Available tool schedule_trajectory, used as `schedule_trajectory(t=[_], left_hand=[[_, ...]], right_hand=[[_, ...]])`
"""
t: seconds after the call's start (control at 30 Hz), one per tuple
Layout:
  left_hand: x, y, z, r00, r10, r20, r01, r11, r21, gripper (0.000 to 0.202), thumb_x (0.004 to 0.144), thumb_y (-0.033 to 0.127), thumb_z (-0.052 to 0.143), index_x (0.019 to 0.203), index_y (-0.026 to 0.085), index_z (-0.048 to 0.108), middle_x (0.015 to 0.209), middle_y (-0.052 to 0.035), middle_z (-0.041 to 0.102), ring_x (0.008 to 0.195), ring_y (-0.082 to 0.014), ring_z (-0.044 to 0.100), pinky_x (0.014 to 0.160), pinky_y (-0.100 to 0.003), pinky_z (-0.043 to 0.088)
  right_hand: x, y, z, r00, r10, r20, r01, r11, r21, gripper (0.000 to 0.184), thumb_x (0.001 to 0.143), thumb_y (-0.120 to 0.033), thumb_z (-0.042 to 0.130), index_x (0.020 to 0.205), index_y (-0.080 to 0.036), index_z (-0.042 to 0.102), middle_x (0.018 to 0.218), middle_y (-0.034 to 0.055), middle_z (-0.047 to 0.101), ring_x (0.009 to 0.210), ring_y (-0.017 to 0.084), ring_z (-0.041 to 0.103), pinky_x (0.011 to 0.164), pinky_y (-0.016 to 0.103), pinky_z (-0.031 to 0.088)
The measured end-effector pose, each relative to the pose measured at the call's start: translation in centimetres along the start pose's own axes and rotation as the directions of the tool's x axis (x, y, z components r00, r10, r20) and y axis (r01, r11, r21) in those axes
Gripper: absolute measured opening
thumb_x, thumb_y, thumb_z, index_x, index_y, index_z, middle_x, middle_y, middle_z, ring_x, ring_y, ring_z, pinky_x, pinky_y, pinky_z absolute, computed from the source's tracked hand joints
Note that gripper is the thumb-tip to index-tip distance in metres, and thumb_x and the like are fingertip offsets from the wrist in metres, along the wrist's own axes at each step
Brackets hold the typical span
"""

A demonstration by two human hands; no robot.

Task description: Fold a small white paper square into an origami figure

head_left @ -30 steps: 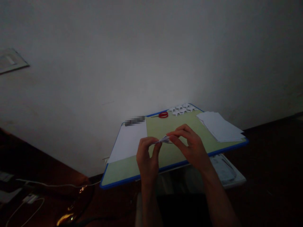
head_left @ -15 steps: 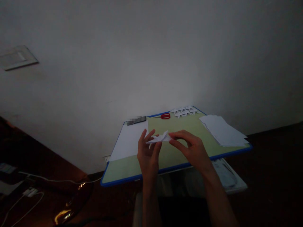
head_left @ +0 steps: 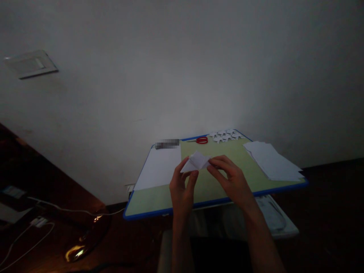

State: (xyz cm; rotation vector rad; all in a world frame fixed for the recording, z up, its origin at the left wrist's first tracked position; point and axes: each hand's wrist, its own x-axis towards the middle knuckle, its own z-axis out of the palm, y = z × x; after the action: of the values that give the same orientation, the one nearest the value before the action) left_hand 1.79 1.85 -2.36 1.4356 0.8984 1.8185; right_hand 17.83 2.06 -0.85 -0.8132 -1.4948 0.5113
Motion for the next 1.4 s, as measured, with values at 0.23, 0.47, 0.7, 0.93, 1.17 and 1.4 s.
schedule_trajectory(t=[0.23, 0.47, 0.7, 0.93, 1.17, 1.4], left_hand=[[0.2, 0.4, -0.6, 0.999, 0.026, 0.021, -0.028, 0.987, 0.155, 0.026, 0.093, 0.042, 0.075, 0.108, 0.02, 0.073, 0.114, -0.0081, 0.072, 0.104, -0.0217, 0.07, 0.089, -0.032, 0.057], [0.5, 0.6, -0.8, 0.976, -0.193, 0.103, 0.197, 0.98, -0.023, 0.027, 0.087, 0.042, 0.081, 0.091, 0.017, 0.07, 0.088, -0.0039, 0.075, 0.083, -0.0181, 0.071, 0.071, -0.025, 0.054], [0.8, 0.2, -1.7, 0.925, -0.233, 0.301, 0.262, 0.964, -0.057, 0.022, 0.087, 0.035, 0.082, 0.101, 0.019, 0.075, 0.09, -0.0042, 0.077, 0.085, -0.0186, 0.072, 0.079, -0.027, 0.055], [1.4, -0.9, -1.0, 0.915, -0.007, 0.403, -0.112, 0.956, 0.27, 0.013, 0.089, 0.024, 0.078, 0.103, 0.025, 0.078, 0.135, -0.0086, 0.07, 0.127, -0.0281, 0.064, 0.113, -0.048, 0.046], [0.4, -1.9, -4.3, 0.887, 0.078, 0.455, -0.332, 0.794, 0.51, 0.029, 0.095, 0.01, 0.065, 0.118, 0.026, 0.072, 0.12, -0.0057, 0.075, 0.114, -0.0228, 0.068, 0.102, -0.043, 0.055], [-0.8, -0.9, -3.5, 0.77, 0.058, 0.635, -0.502, 0.67, 0.548, 0.018, 0.096, 0.019, 0.07, 0.114, 0.02, 0.072, 0.111, -0.0075, 0.077, 0.105, -0.0241, 0.068, 0.094, -0.042, 0.056]], right_hand=[[-0.1, 0.0, -0.1, 0.999, 0.019, -0.032, -0.017, 0.999, 0.043, 0.008, 0.096, -0.031, 0.071, 0.097, -0.024, 0.074, 0.098, 0.0036, 0.071, 0.094, 0.019, 0.067, 0.084, 0.033, 0.054], [-0.7, 0.1, -1.6, 0.923, 0.277, 0.267, -0.308, 0.948, 0.081, 0.041, 0.085, -0.039, 0.082, 0.122, -0.024, 0.073, 0.098, 0.0038, 0.078, 0.088, 0.02, 0.073, 0.084, 0.035, 0.059], [-1.3, 0.1, -4.3, 0.914, 0.22, 0.34, -0.284, 0.947, 0.152, 0.048, 0.099, -0.036, 0.068, 0.145, -0.029, 0.058, 0.115, 0.0053, 0.075, 0.099, 0.018, 0.073, 0.091, 0.036, 0.058], [-1.6, 1.5, -4.3, 0.965, -0.174, 0.199, 0.204, 0.968, -0.147, 0.013, 0.097, -0.022, 0.072, 0.108, -0.027, 0.077, 0.098, 0.0037, 0.071, 0.093, 0.019, 0.066, 0.082, 0.035, 0.054], [-2.1, 3.9, -4.3, 0.88, -0.269, 0.393, 0.431, 0.799, -0.419, 0.019, 0.101, -0.014, 0.062, 0.113, -0.02, 0.076, 0.097, 0.0092, 0.07, 0.092, 0.024, 0.064, 0.08, 0.04, 0.056], [-3.3, 4.7, -3.6, 0.86, -0.119, 0.496, 0.342, 0.856, -0.388, 0.018, 0.101, -0.017, 0.062, 0.114, -0.016, 0.075, 0.106, 0.0111, 0.072, 0.096, 0.024, 0.07, 0.086, 0.04, 0.06]])
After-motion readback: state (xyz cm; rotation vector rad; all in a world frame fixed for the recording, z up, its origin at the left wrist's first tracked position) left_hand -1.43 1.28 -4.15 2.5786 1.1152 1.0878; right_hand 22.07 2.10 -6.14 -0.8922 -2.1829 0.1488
